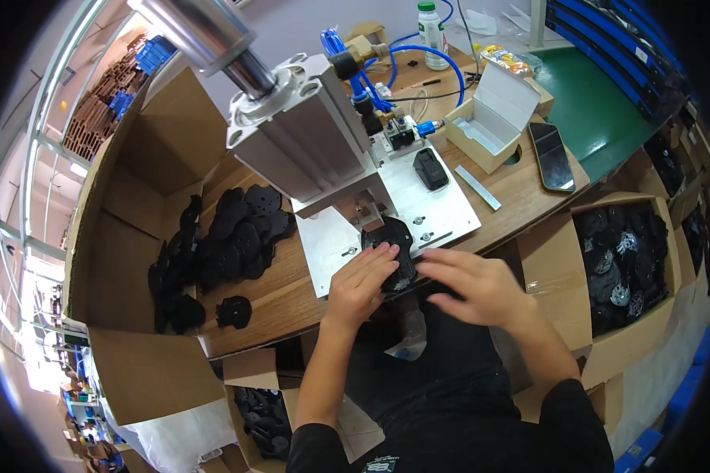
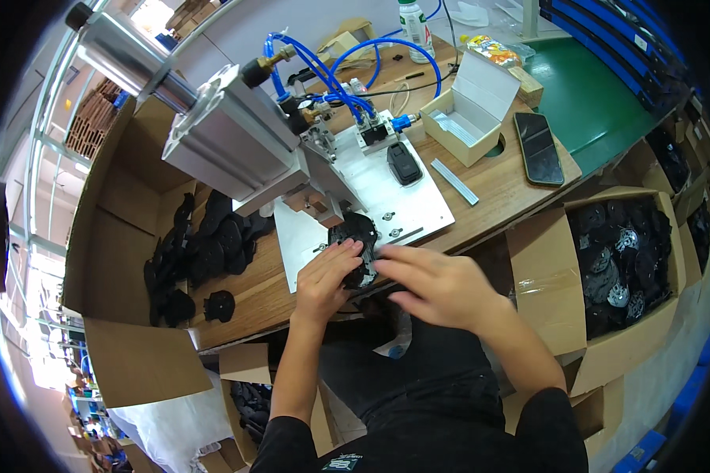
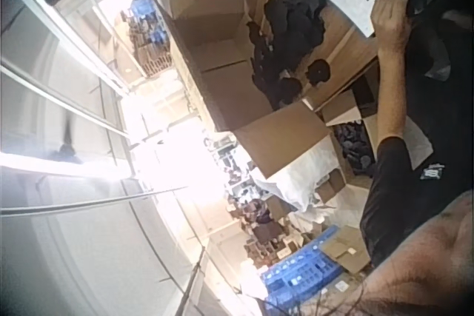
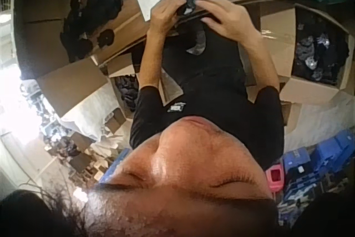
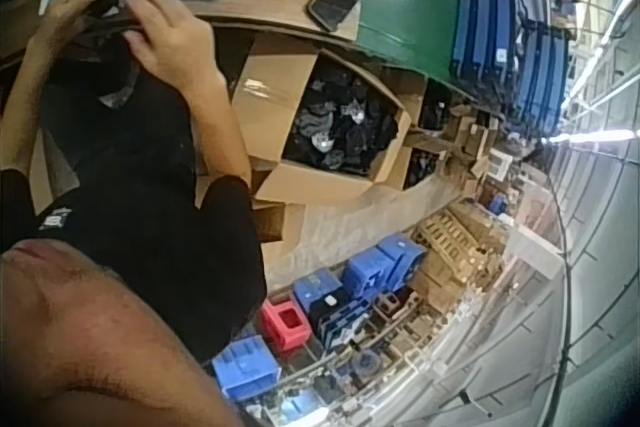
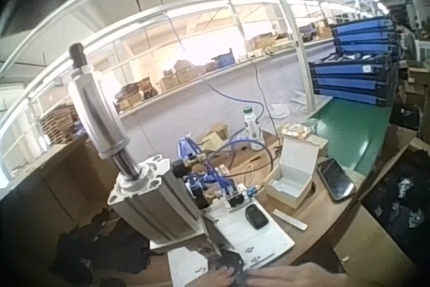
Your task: Assembling black plastic components using a pneumatic press machine.
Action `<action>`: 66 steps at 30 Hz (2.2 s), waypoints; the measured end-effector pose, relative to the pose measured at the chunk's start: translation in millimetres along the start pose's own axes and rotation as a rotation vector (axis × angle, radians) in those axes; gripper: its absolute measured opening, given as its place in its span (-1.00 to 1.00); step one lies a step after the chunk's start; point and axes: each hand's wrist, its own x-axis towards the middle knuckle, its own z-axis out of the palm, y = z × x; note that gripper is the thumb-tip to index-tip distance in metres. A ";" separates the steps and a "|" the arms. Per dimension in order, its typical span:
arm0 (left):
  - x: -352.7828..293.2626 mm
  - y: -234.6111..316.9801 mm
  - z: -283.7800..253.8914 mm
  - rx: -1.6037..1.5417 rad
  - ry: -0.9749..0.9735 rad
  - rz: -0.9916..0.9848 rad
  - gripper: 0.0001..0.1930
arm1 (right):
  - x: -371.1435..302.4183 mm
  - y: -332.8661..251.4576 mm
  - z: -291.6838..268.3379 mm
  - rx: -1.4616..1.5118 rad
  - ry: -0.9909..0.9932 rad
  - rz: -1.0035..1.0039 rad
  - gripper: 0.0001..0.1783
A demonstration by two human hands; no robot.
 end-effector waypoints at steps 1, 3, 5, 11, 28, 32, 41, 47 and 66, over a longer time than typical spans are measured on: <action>2.1 2.1 1.2 0.007 0.004 0.007 -0.65 | 12.2 -6.0 5.1 -0.041 -0.016 -0.083 -0.37; 1.7 3.5 6.7 -0.012 0.069 -0.036 -0.71 | 23.5 -7.6 21.7 -0.101 -0.030 -0.105 -0.34; -0.1 2.9 6.0 0.022 0.073 -0.027 -0.74 | 26.6 -6.3 32.7 -0.154 -0.057 -0.132 -0.31; -2.0 2.9 1.2 0.014 0.068 -0.020 -0.76 | 24.3 -14.3 51.4 -0.194 0.002 -0.026 -0.26; -93.3 -16.1 -57.3 0.286 0.240 -0.236 -0.58 | 33.7 -23.7 39.7 -0.273 -0.191 0.091 -0.38; -170.6 -41.2 -131.4 0.659 0.158 -0.716 -0.41 | 37.8 -26.0 41.4 -0.283 -0.220 0.086 -0.43; -165.1 -25.0 -163.6 0.676 -0.241 -0.851 -0.64 | 38.5 -25.8 40.6 -0.309 -0.224 0.100 -0.44; -122.0 -30.5 -146.0 0.751 -0.335 -0.685 -0.75 | 38.2 -26.8 44.5 -0.324 -0.194 0.074 -0.43; -131.5 19.8 -95.0 0.351 0.009 -0.298 -0.72 | 44.2 -21.9 30.6 -0.226 -0.138 0.065 -0.57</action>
